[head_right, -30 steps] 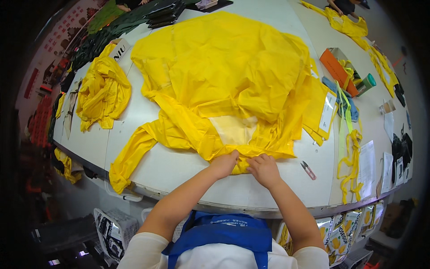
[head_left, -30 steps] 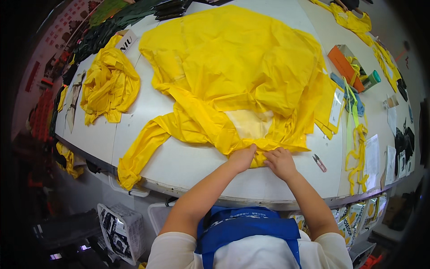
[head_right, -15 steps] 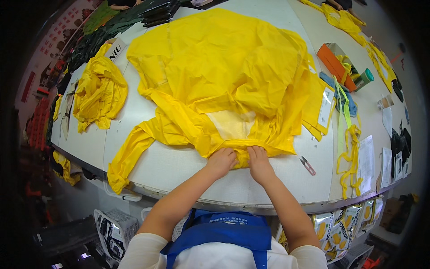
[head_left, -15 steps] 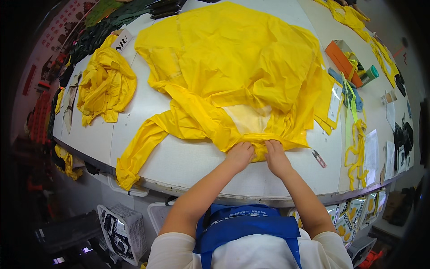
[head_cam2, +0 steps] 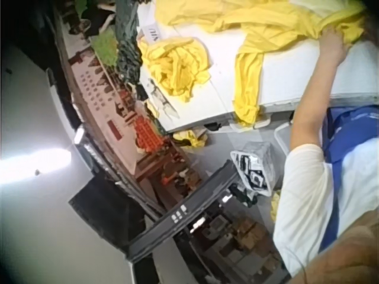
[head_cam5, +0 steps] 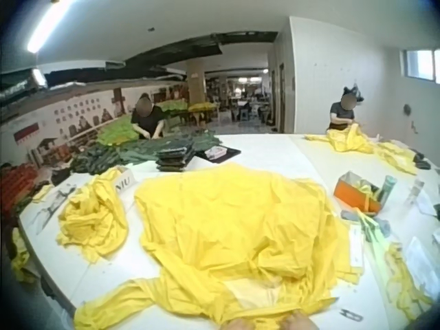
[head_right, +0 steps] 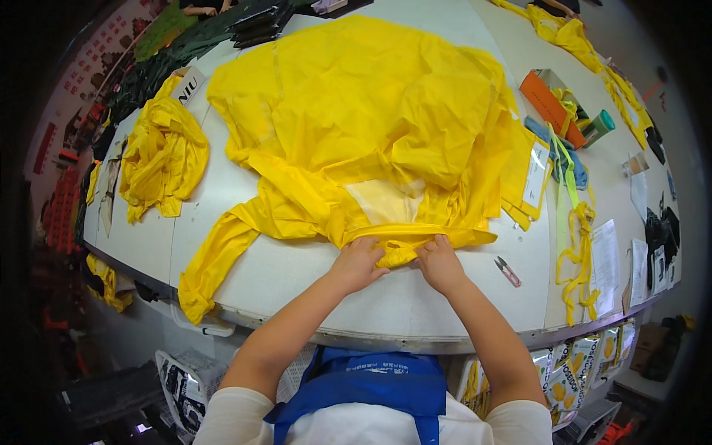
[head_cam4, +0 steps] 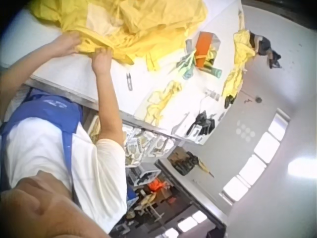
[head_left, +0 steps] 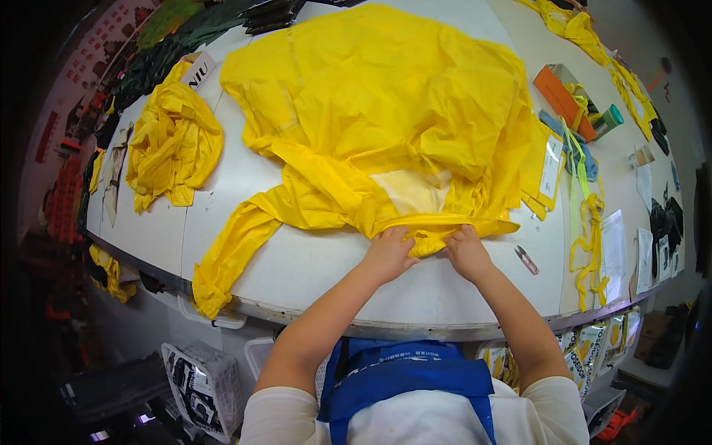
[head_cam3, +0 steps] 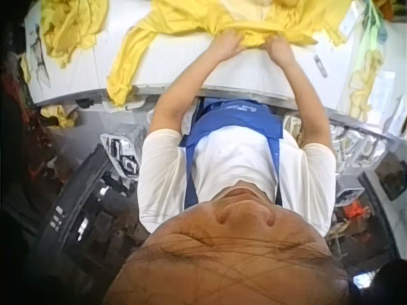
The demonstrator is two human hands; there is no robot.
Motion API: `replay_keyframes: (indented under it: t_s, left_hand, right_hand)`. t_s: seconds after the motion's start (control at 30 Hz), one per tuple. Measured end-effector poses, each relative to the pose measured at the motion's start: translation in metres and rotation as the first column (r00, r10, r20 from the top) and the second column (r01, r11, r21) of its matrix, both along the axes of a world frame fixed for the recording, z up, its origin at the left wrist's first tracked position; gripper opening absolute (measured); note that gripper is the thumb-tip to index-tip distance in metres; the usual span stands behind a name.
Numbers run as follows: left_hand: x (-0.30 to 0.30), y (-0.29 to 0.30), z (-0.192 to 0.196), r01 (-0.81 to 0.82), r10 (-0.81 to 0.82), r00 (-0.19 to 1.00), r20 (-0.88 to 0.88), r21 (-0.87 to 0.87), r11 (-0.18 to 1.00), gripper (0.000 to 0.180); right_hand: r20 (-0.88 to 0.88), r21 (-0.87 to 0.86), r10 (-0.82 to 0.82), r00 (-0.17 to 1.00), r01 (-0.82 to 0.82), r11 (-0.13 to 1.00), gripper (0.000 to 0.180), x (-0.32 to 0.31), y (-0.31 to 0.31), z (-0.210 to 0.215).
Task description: The person folds a yellow garment on a white table, smooths it, and uses a small yellow tool to trim a tag or thread. The person then folds the garment into a compact rectangle and places it on a stack of similar folded items.
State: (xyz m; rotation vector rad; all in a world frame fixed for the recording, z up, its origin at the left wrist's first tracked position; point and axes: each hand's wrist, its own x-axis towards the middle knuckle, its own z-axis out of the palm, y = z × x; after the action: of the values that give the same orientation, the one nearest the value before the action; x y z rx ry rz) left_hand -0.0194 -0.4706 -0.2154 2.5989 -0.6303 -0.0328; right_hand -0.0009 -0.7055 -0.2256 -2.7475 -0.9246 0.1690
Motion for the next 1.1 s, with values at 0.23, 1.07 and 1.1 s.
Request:
replay_keyframes:
  t_s: [0.23,1.07,1.1]
  left_hand:
    - [0.032,-0.001,-0.005,0.037,0.002,0.983,-0.186,0.204,0.978,0.014]
    - [0.008,0.006,0.016,0.100,-0.103,0.994,0.029,0.089,0.991,0.017]
    - [0.001,-0.013,0.015,0.131,-0.131,0.946,0.295,0.021,0.991,0.016]
  right_hand:
    - [-0.027,0.070,-0.155,0.988,0.157,0.985,0.025,0.003,-0.002,0.015]
    - [0.017,0.117,-0.363,0.932,0.358,0.926,0.025,-0.027,0.008,0.008]
    - [-0.027,0.102,-0.377,0.926,0.378,0.920,0.026,-0.028,0.005,0.006]
